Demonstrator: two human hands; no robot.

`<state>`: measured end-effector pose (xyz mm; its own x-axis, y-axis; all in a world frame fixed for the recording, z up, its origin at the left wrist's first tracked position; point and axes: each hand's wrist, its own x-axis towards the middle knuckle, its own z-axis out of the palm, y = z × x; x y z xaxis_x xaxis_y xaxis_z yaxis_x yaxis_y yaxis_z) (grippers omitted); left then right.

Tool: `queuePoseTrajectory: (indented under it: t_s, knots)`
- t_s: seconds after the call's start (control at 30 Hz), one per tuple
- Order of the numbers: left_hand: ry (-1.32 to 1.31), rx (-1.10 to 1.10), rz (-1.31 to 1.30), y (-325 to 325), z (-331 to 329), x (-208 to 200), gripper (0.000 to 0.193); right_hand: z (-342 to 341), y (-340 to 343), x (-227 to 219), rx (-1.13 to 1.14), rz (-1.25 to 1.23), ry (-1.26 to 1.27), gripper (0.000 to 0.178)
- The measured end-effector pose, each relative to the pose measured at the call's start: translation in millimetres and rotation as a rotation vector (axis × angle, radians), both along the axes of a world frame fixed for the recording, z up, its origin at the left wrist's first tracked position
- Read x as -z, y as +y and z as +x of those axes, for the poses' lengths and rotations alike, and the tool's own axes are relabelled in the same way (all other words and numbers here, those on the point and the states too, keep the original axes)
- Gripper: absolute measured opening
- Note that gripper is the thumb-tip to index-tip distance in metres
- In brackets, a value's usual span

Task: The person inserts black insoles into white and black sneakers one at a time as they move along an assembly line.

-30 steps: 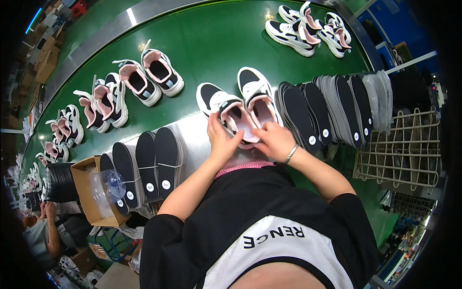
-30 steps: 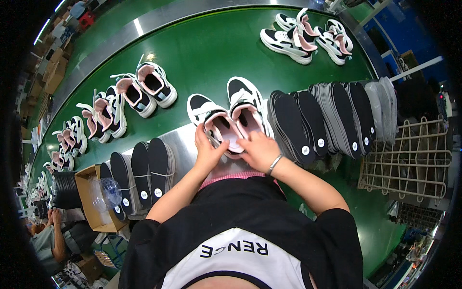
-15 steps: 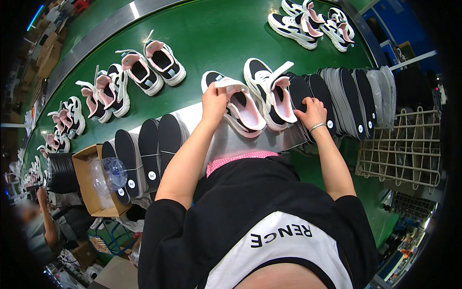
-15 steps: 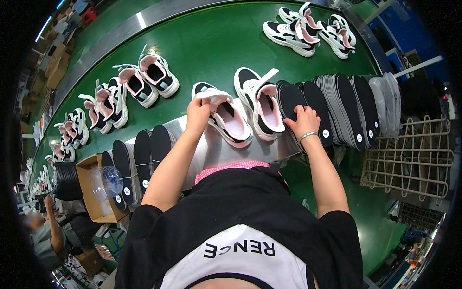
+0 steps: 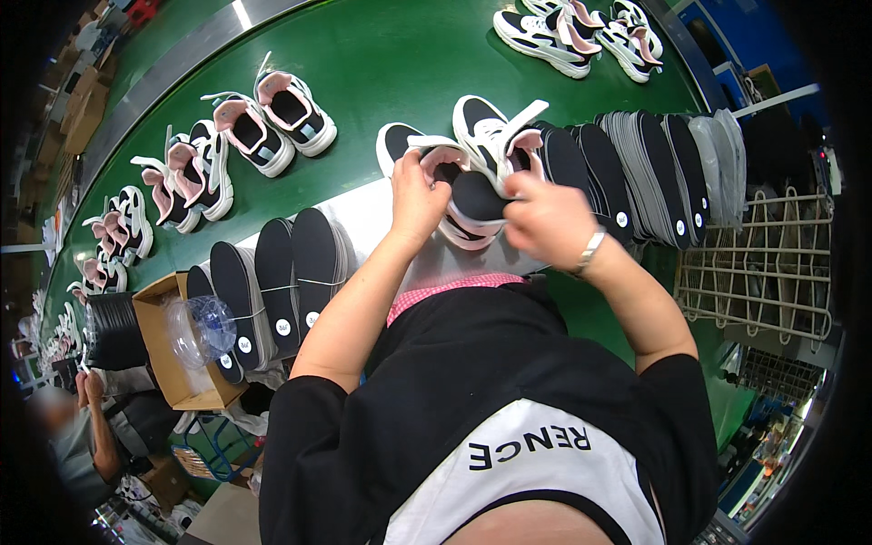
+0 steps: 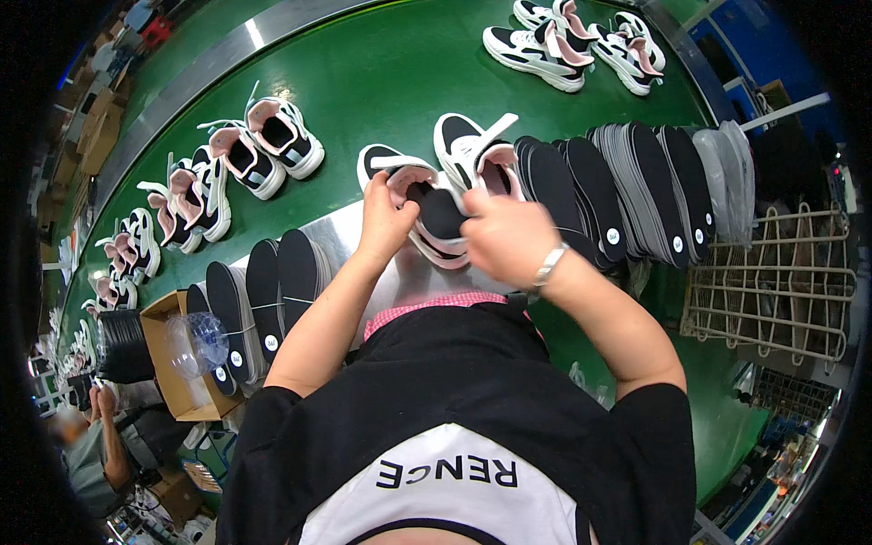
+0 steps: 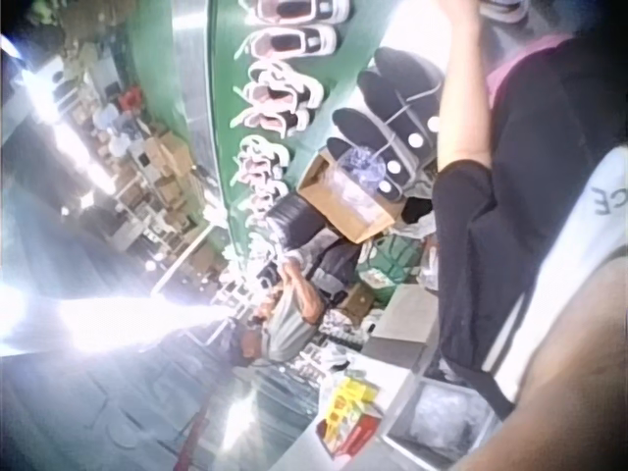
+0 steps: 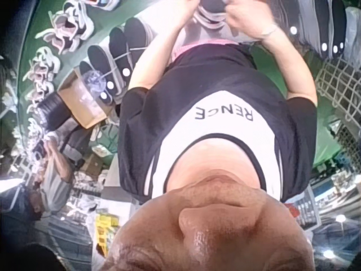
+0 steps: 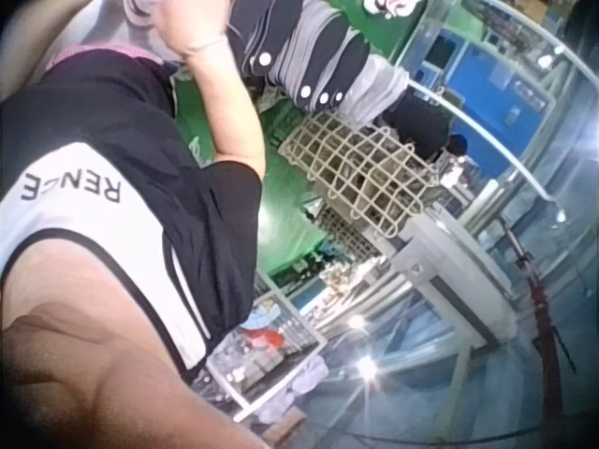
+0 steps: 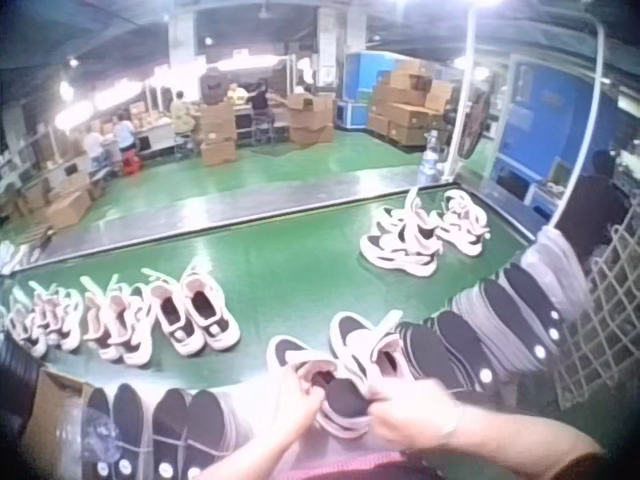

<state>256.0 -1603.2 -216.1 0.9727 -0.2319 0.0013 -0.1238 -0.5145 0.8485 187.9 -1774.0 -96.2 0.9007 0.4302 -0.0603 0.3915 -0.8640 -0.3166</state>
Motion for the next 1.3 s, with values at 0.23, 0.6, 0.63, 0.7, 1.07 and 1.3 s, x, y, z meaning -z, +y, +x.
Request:
queuePoseTrajectory:
  t_s: [0.23, 0.6, 0.63, 0.7, 1.07, 1.3]
  knots:
    - [0.076, -0.063, -0.077, -6.8, -7.5, -10.6, 0.044, 38.3, 48.1, 71.4, 0.154, -0.107, 0.177, 0.017]
    - [0.088, -0.136, -0.014, -10.3, -14.9, -1.6, 0.047, -5.2, 17.8, 19.0, 0.077, -0.363, 0.197, 0.015]
    - [0.090, -0.123, -0.001, -12.6, -14.8, -2.5, 0.047, -3.7, 17.6, 25.4, 0.055, -0.356, 0.160, 0.014]
    - [0.096, -0.105, -0.033, -12.8, -13.4, 0.5, 0.047, -0.2, 20.6, 40.8, -0.005, -0.339, 0.077, 0.011]
    - [0.302, -0.092, -0.273, -6.4, -16.5, 28.6, 0.048, 36.8, 39.5, 95.0, 0.115, -0.100, 0.364, 0.030]
    - [0.348, -0.099, -0.315, -7.7, -14.6, 27.6, 0.049, 59.4, 45.1, 81.9, -0.096, -0.230, 0.685, 0.020]
